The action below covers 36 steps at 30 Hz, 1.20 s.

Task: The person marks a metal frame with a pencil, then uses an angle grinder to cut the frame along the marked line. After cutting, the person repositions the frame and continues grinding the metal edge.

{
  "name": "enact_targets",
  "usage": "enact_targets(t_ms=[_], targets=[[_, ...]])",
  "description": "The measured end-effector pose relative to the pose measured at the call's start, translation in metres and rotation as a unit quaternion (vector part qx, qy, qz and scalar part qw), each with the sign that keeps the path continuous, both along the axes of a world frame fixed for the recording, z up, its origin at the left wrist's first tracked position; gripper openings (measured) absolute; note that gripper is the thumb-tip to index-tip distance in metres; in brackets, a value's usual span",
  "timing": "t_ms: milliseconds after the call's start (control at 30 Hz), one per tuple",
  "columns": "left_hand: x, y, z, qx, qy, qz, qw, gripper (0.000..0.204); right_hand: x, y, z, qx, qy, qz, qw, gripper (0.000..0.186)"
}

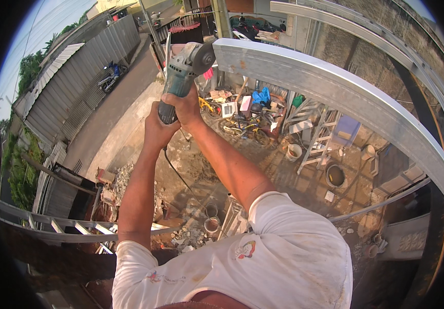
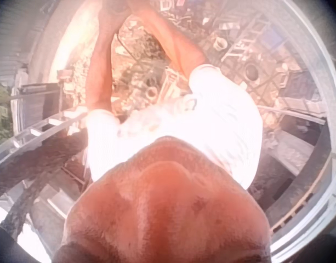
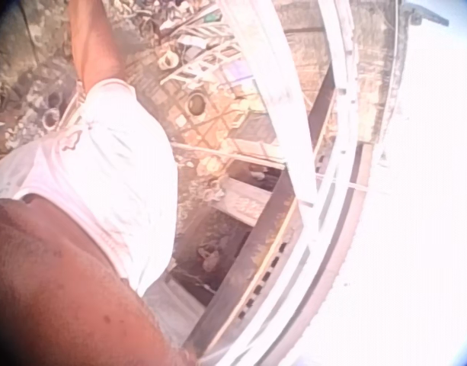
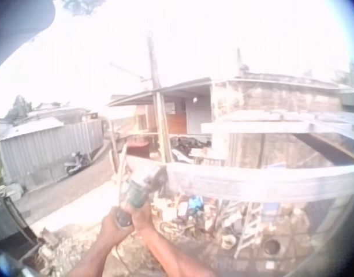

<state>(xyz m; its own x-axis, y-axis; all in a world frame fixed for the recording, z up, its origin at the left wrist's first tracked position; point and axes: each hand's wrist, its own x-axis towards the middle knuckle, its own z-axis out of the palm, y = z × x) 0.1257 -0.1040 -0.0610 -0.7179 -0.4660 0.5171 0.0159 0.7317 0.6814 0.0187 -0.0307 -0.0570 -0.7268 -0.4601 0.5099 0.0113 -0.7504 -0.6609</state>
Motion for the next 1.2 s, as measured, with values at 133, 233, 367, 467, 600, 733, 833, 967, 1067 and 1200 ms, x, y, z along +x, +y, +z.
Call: enact_targets(t_ms=[133,233,367,467,600,733,833,967,1067,1200], targets=[[-0.002,0.006,-0.013,0.046,-0.013,0.012,0.999,0.06,-0.005,0.0,-0.013,0.037,-0.017,0.014,0.999,0.059],[0.004,0.021,-0.041,0.092,-0.021,0.028,0.995,0.06,0.004,0.016,-0.03,0.09,-0.025,0.026,0.995,0.059],[0.014,0.047,-0.079,0.152,-0.018,0.022,0.988,0.065,0.007,0.038,-0.07,0.161,-0.023,0.024,0.986,0.061],[0.007,0.06,-0.092,0.195,-0.037,0.027,0.98,0.071,0.001,0.05,-0.085,0.19,-0.035,0.005,0.981,0.062],[-0.003,0.072,-0.1,0.216,-0.052,0.023,0.975,0.073,-0.008,0.066,-0.089,0.256,-0.062,-0.001,0.965,0.063],[-0.006,0.084,-0.102,0.22,-0.04,0.008,0.975,0.071,-0.012,0.079,-0.085,0.237,-0.032,0.025,0.971,0.067],[-0.007,0.088,-0.1,0.219,-0.029,0.007,0.975,0.068,-0.014,0.081,-0.081,0.236,-0.026,0.024,0.971,0.067],[-0.008,0.088,-0.096,0.209,-0.008,-0.002,0.978,0.065,-0.016,0.082,-0.079,0.228,-0.032,0.014,0.973,0.065],[-0.006,0.089,-0.094,0.192,0.0,-0.002,0.981,0.065,-0.007,0.084,-0.07,0.235,-0.043,0.002,0.971,0.064],[-0.003,0.089,-0.097,0.192,-0.005,-0.009,0.981,0.066,-0.005,0.088,-0.075,0.241,-0.048,0.0,0.969,0.063]])
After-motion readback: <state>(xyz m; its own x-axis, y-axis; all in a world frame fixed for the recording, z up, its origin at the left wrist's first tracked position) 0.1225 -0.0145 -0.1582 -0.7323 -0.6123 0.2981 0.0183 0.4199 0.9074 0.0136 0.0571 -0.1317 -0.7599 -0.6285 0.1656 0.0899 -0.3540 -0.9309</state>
